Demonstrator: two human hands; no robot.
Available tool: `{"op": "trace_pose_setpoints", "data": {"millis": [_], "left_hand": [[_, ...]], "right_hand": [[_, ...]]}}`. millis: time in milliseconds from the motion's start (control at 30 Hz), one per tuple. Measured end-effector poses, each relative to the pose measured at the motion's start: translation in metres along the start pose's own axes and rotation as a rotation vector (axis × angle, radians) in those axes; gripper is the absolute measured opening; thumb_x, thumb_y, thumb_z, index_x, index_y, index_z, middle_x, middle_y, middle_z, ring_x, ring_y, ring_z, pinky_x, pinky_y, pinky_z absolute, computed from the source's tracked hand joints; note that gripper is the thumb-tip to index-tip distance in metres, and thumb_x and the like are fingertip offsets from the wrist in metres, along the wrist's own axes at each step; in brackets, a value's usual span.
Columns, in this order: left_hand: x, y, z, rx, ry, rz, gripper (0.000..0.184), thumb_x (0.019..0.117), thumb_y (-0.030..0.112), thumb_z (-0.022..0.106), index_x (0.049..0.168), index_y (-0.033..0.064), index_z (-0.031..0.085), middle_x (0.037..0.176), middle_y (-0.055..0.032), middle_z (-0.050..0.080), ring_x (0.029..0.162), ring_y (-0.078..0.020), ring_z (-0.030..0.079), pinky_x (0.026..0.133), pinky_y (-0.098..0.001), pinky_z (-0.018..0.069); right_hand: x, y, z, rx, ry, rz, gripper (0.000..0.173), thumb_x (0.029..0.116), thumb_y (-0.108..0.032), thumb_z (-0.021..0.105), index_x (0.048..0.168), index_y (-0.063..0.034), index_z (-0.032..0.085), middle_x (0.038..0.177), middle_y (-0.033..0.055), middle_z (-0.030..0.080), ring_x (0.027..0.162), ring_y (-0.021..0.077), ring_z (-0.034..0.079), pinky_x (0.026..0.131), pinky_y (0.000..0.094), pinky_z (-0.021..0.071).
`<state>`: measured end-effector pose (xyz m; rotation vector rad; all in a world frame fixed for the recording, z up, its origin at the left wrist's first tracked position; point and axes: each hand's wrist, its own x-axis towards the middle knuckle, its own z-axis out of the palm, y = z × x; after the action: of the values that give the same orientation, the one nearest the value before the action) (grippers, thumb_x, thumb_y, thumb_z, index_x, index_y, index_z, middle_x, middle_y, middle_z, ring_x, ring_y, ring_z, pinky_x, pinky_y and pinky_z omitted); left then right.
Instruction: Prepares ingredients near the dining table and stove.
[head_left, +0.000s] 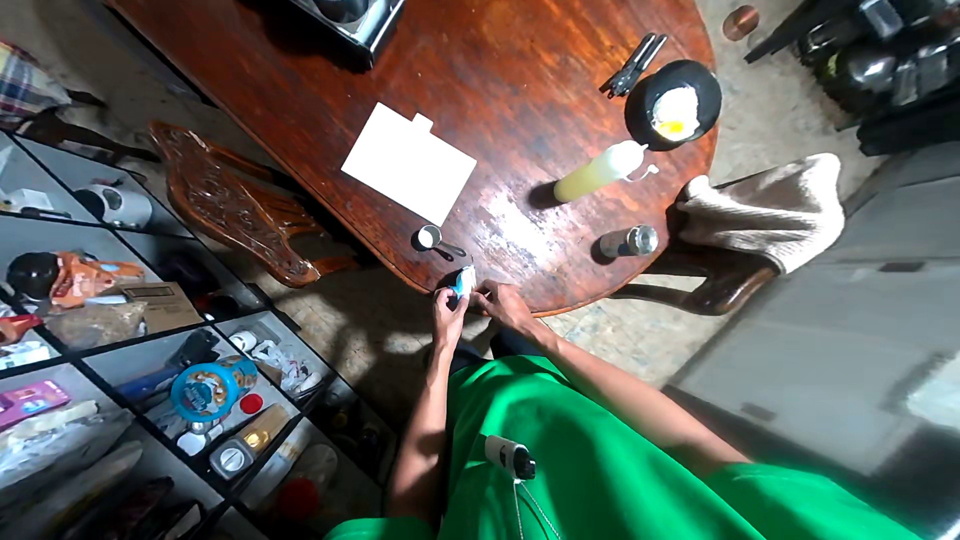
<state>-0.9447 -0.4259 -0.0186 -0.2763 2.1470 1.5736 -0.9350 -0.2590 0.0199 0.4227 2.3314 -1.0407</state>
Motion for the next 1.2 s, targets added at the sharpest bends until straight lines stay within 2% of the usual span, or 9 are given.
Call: {"op": "trace_pose_setpoints", "data": {"millis": [233, 367, 533, 667, 733, 833, 967, 1067, 1200], "left_hand": [[0.000, 0.001, 0.001, 0.046, -0.006, -0.017, 0.039, 0.0924, 0.017, 0.074, 0.123, -0.0034, 0.061, 0.123, -0.0216, 0.063, 0.114, -0.0282, 0.062, 0.098, -0.0422, 0.0530], [0.002, 0.003, 0.003, 0.062, -0.011, -0.031, 0.046, 0.0902, 0.014, 0.075, 0.129, -0.0032, 0.057, 0.126, -0.0237, 0.063, 0.117, -0.0298, 0.062, 0.101, -0.0444, 0.0528], [0.004, 0.007, 0.005, 0.128, -0.011, -0.045, 0.050, 0.0882, 0.013, 0.077, 0.131, -0.0023, 0.057, 0.128, -0.0238, 0.063, 0.120, -0.0307, 0.063, 0.104, -0.0456, 0.0519], [0.006, 0.007, 0.006, 0.177, 0.007, -0.055, 0.049, 0.0892, 0.016, 0.077, 0.131, -0.0010, 0.058, 0.125, -0.0223, 0.065, 0.118, -0.0300, 0.064, 0.103, -0.0465, 0.0523], [0.007, 0.008, 0.005, 0.168, 0.011, -0.077, 0.052, 0.0920, 0.019, 0.075, 0.135, -0.0015, 0.055, 0.127, -0.0241, 0.064, 0.120, -0.0314, 0.063, 0.105, -0.0474, 0.0509], [0.008, 0.008, 0.005, 0.167, 0.024, -0.087, 0.050, 0.0940, 0.018, 0.073, 0.136, -0.0004, 0.053, 0.125, -0.0236, 0.065, 0.119, -0.0317, 0.064, 0.104, -0.0482, 0.0511], [0.008, 0.016, 0.001, 0.170, 0.005, -0.083, 0.046, 0.0946, 0.010, 0.069, 0.137, -0.0018, 0.053, 0.128, -0.0238, 0.064, 0.122, -0.0326, 0.063, 0.106, -0.0487, 0.0503], [0.012, 0.014, 0.000, 0.115, 0.003, -0.099, 0.049, 0.0954, 0.019, 0.073, 0.136, -0.0012, 0.053, 0.128, -0.0226, 0.064, 0.122, -0.0312, 0.062, 0.107, -0.0481, 0.0499], [0.024, -0.003, 0.002, 0.022, 0.026, -0.108, 0.051, 0.0952, 0.018, 0.073, 0.137, -0.0035, 0.052, 0.129, -0.0254, 0.062, 0.122, -0.0337, 0.061, 0.106, -0.0496, 0.0497]], "right_hand": [[0.004, -0.002, 0.002, 0.011, 0.005, 0.026, 0.037, 0.1012, -0.048, 0.058, 0.113, -0.0150, 0.070, 0.095, 0.0061, 0.074, 0.087, 0.0218, 0.072, 0.082, 0.0489, 0.0584], [0.007, -0.001, 0.005, -0.064, 0.044, 0.016, 0.035, 0.1020, -0.043, 0.056, 0.115, -0.0138, 0.071, 0.098, 0.0075, 0.074, 0.091, 0.0246, 0.072, 0.084, 0.0509, 0.0585], [0.005, -0.010, 0.004, -0.168, 0.074, 0.086, 0.040, 0.1000, -0.051, 0.056, 0.110, -0.0155, 0.071, 0.095, 0.0078, 0.074, 0.092, 0.0274, 0.072, 0.082, 0.0543, 0.0573], [0.003, -0.021, 0.001, -0.213, 0.079, 0.145, 0.032, 0.1007, -0.041, 0.057, 0.109, -0.0129, 0.072, 0.097, 0.0120, 0.073, 0.096, 0.0320, 0.072, 0.082, 0.0565, 0.0566], [0.001, -0.027, -0.002, -0.239, 0.065, 0.152, 0.029, 0.1009, -0.036, 0.058, 0.109, -0.0117, 0.071, 0.098, 0.0139, 0.073, 0.097, 0.0341, 0.071, 0.083, 0.0571, 0.0560], [-0.001, -0.034, -0.003, -0.284, 0.049, 0.136, 0.029, 0.1006, -0.035, 0.057, 0.108, -0.0103, 0.070, 0.097, 0.0148, 0.073, 0.097, 0.0355, 0.071, 0.083, 0.0570, 0.0558], [-0.005, -0.042, -0.004, -0.284, 0.060, 0.095, 0.030, 0.1011, -0.036, 0.057, 0.109, -0.0106, 0.070, 0.096, 0.0149, 0.072, 0.095, 0.0349, 0.071, 0.082, 0.0571, 0.0562], [-0.011, -0.045, -0.014, -0.245, 0.102, 0.060, 0.028, 0.1003, -0.037, 0.059, 0.107, -0.0127, 0.071, 0.093, 0.0118, 0.073, 0.092, 0.0316, 0.071, 0.080, 0.0560, 0.0569], [-0.024, -0.047, -0.045, -0.109, 0.102, -0.012, 0.023, 0.1023, -0.029, 0.060, 0.111, -0.0111, 0.070, 0.092, 0.0091, 0.073, 0.085, 0.0254, 0.072, 0.080, 0.0522, 0.0583]]}}
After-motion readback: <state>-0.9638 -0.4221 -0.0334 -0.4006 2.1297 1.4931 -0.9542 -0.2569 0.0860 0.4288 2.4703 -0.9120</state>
